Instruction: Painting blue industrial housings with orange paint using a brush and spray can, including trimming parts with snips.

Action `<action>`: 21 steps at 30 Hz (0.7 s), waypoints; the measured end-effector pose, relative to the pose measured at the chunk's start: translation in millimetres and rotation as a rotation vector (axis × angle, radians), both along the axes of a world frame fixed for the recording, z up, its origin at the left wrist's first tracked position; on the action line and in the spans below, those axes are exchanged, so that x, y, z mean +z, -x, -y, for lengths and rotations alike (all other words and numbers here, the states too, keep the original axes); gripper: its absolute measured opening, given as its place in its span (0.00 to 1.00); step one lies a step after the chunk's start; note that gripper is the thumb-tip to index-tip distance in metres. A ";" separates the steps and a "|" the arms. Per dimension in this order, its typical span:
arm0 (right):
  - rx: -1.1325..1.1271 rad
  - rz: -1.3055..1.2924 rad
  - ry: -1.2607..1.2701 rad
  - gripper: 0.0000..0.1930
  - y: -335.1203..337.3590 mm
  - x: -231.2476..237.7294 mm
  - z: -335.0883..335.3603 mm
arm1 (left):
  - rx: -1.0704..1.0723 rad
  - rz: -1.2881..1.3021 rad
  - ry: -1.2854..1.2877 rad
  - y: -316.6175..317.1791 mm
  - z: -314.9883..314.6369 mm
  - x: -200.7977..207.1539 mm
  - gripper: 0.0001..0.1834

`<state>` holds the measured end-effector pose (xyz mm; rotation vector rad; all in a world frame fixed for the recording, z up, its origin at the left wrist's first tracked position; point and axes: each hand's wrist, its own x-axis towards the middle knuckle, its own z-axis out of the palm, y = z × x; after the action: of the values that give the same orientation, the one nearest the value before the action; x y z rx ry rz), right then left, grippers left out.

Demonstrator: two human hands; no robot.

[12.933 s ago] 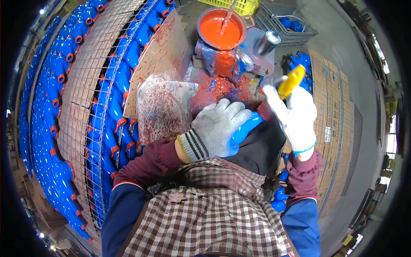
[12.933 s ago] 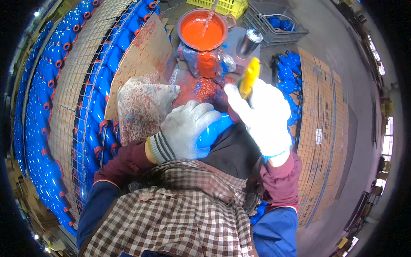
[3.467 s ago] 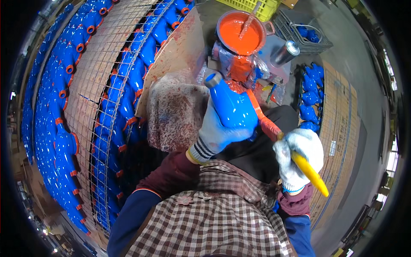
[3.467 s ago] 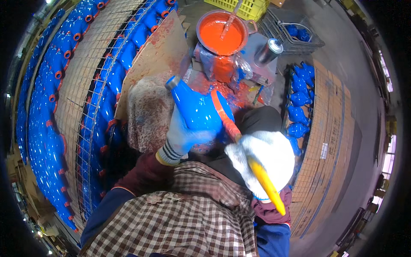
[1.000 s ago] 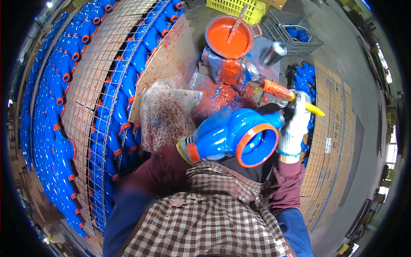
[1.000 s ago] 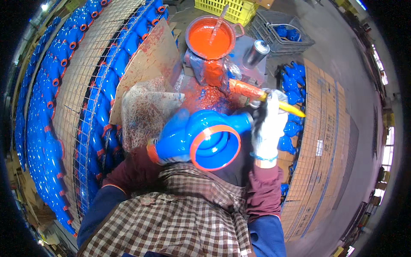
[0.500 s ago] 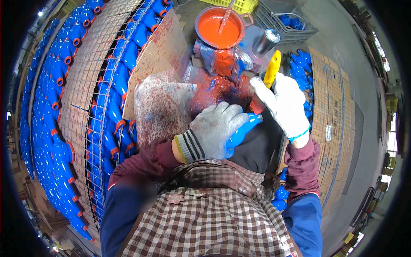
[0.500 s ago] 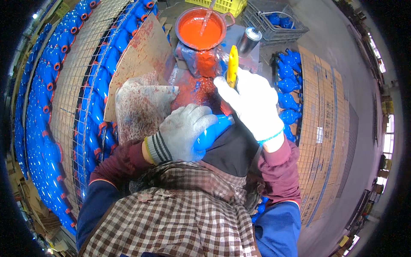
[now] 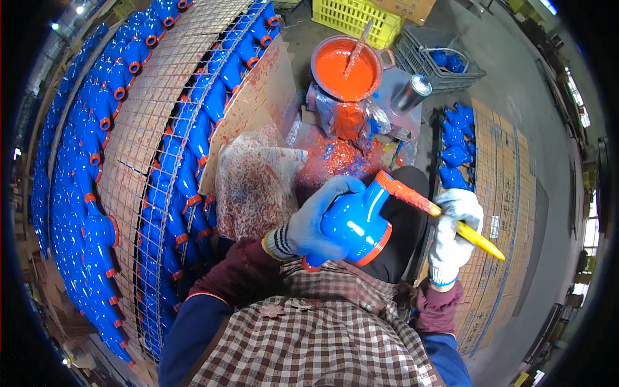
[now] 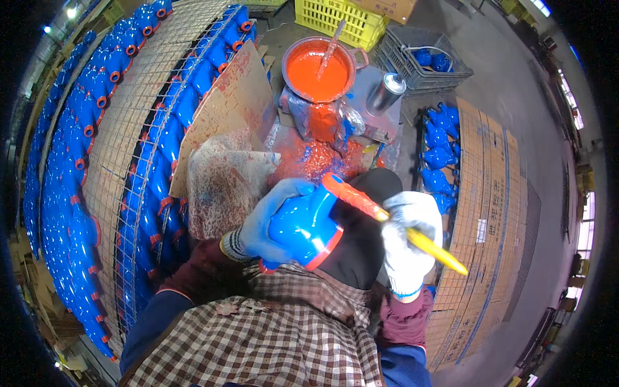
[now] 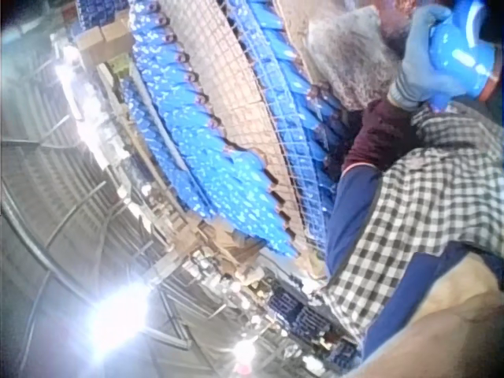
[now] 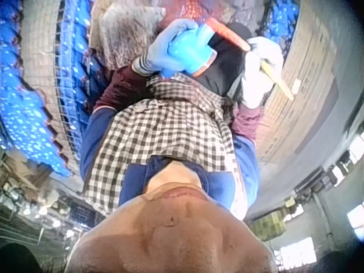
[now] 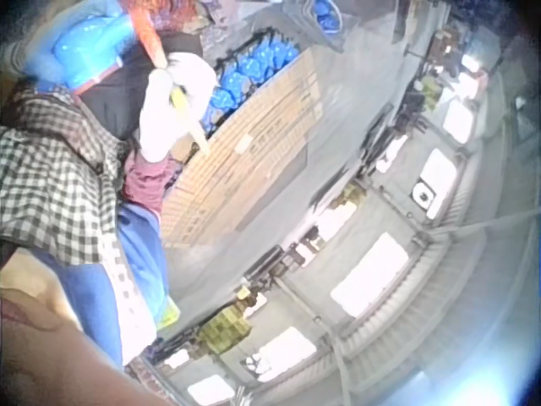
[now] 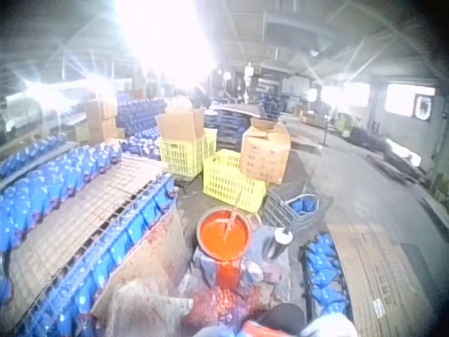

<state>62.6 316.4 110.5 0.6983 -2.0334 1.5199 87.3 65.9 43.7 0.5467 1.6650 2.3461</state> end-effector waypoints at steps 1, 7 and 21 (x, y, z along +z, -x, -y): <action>-0.061 0.066 0.090 0.08 -0.1 -11.2 3.9 | -0.011 0.084 -0.030 -4.1 3.0 -3.0 0.61; 0.356 0.822 1.263 0.11 -1.7 -65.0 39.0 | -0.628 0.432 -1.123 -13.1 -38.8 -25.4 0.67; 0.043 0.580 0.524 0.05 24.2 -2.7 25.1 | -0.051 0.129 -0.194 -5.1 14.4 0.4 0.58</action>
<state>38.4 291.2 107.8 0.0929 -1.8410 2.3556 92.5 51.5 44.1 0.4547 1.3623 2.4634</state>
